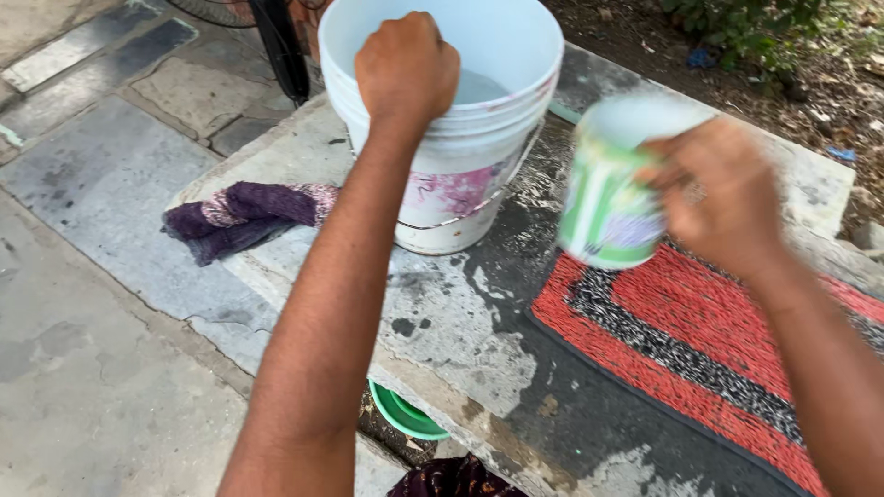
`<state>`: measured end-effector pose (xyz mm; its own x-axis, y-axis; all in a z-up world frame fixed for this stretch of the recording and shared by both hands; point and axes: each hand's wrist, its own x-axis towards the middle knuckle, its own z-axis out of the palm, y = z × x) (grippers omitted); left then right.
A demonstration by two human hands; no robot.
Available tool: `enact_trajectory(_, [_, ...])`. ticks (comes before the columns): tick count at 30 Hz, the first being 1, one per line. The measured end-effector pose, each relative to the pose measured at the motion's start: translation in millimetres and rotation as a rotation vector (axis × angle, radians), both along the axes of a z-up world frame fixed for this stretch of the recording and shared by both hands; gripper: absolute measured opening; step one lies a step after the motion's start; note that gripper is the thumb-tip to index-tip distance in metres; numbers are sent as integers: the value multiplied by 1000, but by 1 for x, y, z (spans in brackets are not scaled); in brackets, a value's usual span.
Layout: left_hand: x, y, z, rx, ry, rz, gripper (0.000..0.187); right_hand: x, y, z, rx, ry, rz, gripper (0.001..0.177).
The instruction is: The person washes two floor mats by hand using soap and water, including wetting, soaping, and scrubbing them on a stone surface.
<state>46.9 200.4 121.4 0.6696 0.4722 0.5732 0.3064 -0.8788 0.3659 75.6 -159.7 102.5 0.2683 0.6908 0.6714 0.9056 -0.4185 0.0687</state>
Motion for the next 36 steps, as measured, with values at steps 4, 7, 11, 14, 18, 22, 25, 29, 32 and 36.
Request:
enact_trajectory(4, [1,1,-2,21,-74,29,20,-33,12,-55,-50,155,116,19])
enact_trajectory(7, [1,0,-1,20,-118,69,19,-51,34,-91,-161,135,206,11])
enact_trajectory(11, [-6,-5,3,9,-158,78,17,-88,50,-104,-68,73,320,21])
enact_trajectory(14, [-12,-11,7,-13,-195,87,17,-99,47,-87,-34,183,320,24])
enact_trajectory(18, [-42,-40,-16,351,-678,-192,19,-85,42,-69,-90,580,334,14])
enact_trajectory(22, [-73,-111,-71,325,-522,-642,24,-58,74,-79,-187,836,189,16])
enact_trajectory(25, [-84,-138,-92,-59,-317,-609,23,-36,106,-86,-589,902,30,21])
enact_trajectory(29, [-86,-120,-100,-553,-90,-549,15,-25,144,-99,-879,905,36,16])
enact_trajectory(32, [-85,-115,-104,-677,-2,-533,16,-30,162,-117,-926,1010,61,16])
enact_trajectory(36, [-87,-120,-104,-652,8,-576,16,-22,154,-111,-777,1355,154,20])
